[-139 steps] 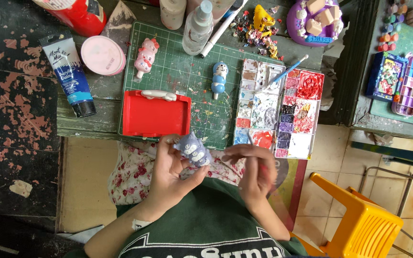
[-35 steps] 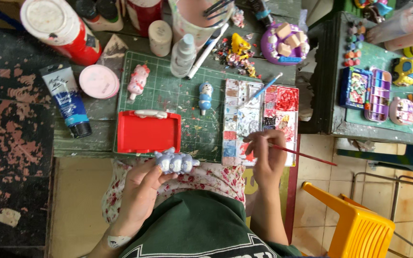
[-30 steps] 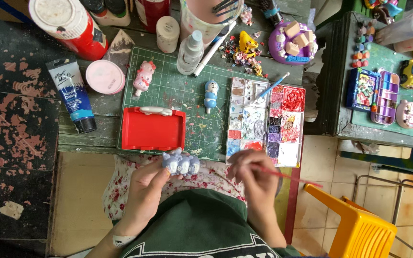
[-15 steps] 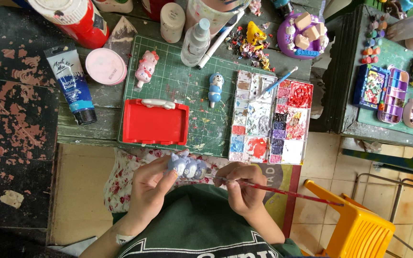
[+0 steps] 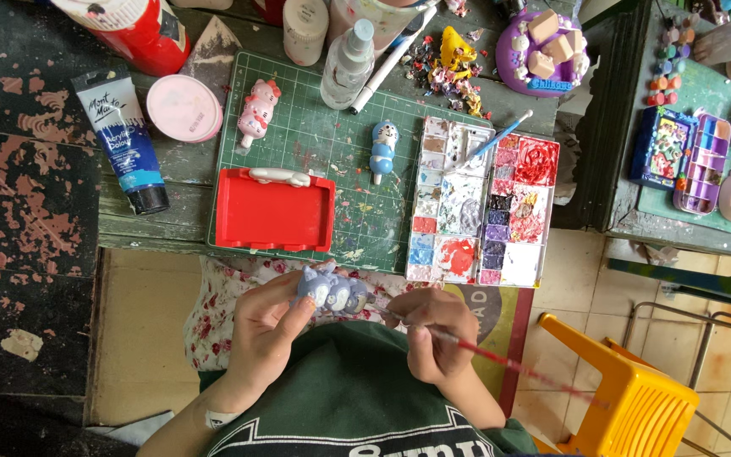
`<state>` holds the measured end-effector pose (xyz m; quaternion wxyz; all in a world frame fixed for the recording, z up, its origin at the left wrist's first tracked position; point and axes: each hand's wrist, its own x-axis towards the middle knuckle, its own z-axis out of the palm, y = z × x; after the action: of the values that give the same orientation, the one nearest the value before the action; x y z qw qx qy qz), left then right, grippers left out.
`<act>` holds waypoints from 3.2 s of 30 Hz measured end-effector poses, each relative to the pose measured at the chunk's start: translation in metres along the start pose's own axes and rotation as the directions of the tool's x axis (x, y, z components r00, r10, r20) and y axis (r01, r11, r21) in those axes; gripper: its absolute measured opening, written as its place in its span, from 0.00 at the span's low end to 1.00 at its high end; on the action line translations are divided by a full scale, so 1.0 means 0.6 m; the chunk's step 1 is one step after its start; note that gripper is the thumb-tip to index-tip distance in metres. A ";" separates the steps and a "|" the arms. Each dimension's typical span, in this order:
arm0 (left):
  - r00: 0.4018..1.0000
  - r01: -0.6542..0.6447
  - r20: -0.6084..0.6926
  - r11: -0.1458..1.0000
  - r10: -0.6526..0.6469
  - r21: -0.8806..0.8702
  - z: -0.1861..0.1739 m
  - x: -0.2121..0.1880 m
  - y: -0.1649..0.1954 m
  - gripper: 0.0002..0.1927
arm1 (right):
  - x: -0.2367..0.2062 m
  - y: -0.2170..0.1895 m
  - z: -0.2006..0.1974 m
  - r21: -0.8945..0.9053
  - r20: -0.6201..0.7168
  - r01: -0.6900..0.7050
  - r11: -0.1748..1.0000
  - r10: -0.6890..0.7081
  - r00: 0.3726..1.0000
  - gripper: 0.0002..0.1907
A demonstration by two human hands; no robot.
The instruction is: The person paints a small figurine using a fine brush and a watercolor palette. They hold the figurine in one hand and apply white paint to specific areas, rotating the object to reach different sides. The person repeatedly dips the brush into the palette to reload paint while continuing to detail the figurine.
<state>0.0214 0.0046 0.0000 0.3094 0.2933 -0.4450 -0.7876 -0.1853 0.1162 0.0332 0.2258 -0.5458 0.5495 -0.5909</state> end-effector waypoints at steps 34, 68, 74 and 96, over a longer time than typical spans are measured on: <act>0.999 -0.035 -0.009 0.999 0.035 0.040 -0.001 0.009 0.021 0.16 | 0.060 0.069 -0.082 -0.516 -0.378 -0.476 0.712 0.310 0.873 0.07; 0.999 -0.030 -0.014 0.999 0.030 0.022 0.006 0.011 0.008 0.17 | -0.022 0.003 -0.032 0.263 -0.049 -0.237 0.935 0.258 0.965 0.05; 0.999 -0.038 0.000 0.999 0.038 0.002 0.010 0.011 0.013 0.16 | -0.018 0.004 -0.019 0.046 0.083 -0.085 0.995 0.081 0.993 0.10; 1.000 -0.025 0.003 0.999 0.024 0.043 0.006 0.009 0.008 0.13 | 0.002 -0.008 -0.016 -0.056 0.089 -0.073 0.996 0.078 0.993 0.11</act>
<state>0.0162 0.0002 0.0048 0.3121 0.2936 -0.4658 -0.7742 -0.1929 0.1203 0.0402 0.2582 -0.5568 0.5742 -0.5419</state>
